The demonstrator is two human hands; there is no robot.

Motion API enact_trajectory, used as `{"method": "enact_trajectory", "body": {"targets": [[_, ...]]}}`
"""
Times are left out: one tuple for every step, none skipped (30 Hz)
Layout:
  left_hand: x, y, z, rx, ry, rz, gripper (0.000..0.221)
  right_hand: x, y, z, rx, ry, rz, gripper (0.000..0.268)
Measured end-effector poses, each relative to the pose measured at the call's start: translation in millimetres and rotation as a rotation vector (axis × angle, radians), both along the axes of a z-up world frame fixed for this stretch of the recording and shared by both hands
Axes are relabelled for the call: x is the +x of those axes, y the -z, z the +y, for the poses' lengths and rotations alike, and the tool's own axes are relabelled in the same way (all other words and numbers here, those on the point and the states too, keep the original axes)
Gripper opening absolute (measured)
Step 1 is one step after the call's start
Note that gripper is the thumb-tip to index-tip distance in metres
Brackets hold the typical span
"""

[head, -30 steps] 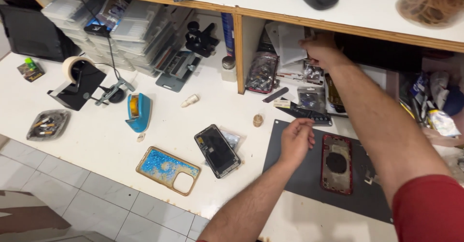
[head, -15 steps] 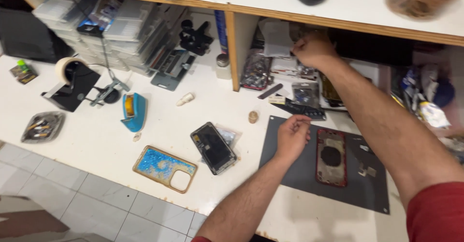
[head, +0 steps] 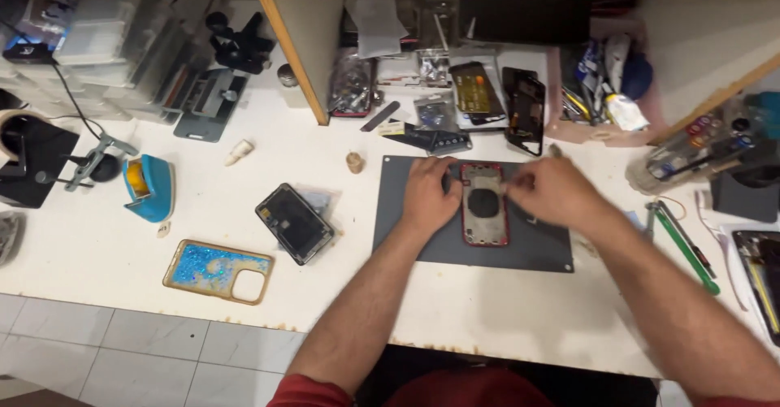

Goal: Cleaning adhesive from a phone chassis and preparing replacement parts on a repair bench.

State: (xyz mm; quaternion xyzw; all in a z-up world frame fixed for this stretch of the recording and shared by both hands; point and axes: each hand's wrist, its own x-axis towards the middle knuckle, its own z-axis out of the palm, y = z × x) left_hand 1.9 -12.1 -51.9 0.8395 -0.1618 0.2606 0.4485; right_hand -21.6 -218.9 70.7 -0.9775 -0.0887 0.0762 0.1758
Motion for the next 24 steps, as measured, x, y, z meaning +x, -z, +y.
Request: {"method": "enact_trajectory", "body": {"targets": [[0,2,-1,0.067,0.039,0.05,0.034,-11,8,-3,0.001,0.024,0.033,0.034],[-1,4,-2,0.134,0.077,0.099,0.044,-21,16,-5,0.002,0.049,0.066,0.035],[-5,-1,-3,0.139,0.08,0.1,0.044,-26,27,-5,0.007,0.052,0.067,0.035],[-9,-5,-3,0.202,0.114,0.098,0.047,-31,38,-4,-0.01,0.07,0.058,0.035],[-13,-9,-4,0.264,0.15,0.097,0.05,-36,49,-4,-0.027,0.09,0.049,0.036],[-16,-8,-4,0.269,0.156,0.097,0.05,-38,58,-5,-0.022,0.096,0.05,0.036],[-19,-8,-4,0.3,0.17,0.161,0.053,-38,67,-6,0.001,0.129,0.041,0.036],[-21,-8,-3,0.332,0.185,0.225,0.057,-38,75,-6,0.025,0.163,0.032,0.036],[-19,-2,-3,0.336,0.186,0.227,0.057,-39,77,-6,0.028,0.164,0.034,0.036],[-17,3,-2,0.289,0.191,0.155,0.052,-40,80,-6,0.051,0.183,0.043,0.035],[-13,8,-1,0.241,0.194,0.081,0.048,-40,81,-5,0.074,0.201,0.049,0.034],[-14,6,1,0.244,0.194,0.079,0.048,-42,77,-3,0.078,0.202,0.048,0.034],[-14,3,2,0.233,0.219,0.069,0.047,-44,73,-2,0.098,0.191,0.076,0.034],[-14,1,3,0.221,0.244,0.059,0.046,-46,69,-1,0.119,0.18,0.103,0.035],[-16,-3,3,0.22,0.243,0.06,0.046,-49,66,-1,0.118,0.179,0.104,0.035],[-19,-7,4,0.204,0.247,0.113,0.045,-52,63,-1,0.133,0.168,0.066,0.033],[-20,-11,6,0.187,0.246,0.164,0.045,-54,60,1,0.148,0.152,0.028,0.031],[-21,-15,8,0.186,0.239,0.164,0.045,-54,61,0,0.148,0.145,0.028,0.031],[-22,-19,11,0.172,0.161,0.134,0.04,-54,61,1,0.16,0.173,-0.044,0.032],[-23,-24,14,0.158,0.082,0.104,0.036,-54,62,1,0.173,0.2,-0.116,0.034],[-17,-26,27,0.16,0.072,0.101,0.036,-53,63,1,0.176,0.191,-0.119,0.034],[-11,-28,40,0.08,-0.091,-0.013,0.023,-53,63,0,0.215,0.211,-0.187,0.032],[-8,-28,51,0.0,-0.25,-0.123,0.013,-55,65,-2,0.253,0.234,-0.25,0.031],[-10,-38,66,0.001,-0.257,-0.12,0.013,-55,68,-2,0.254,0.228,-0.246,0.031]]}}
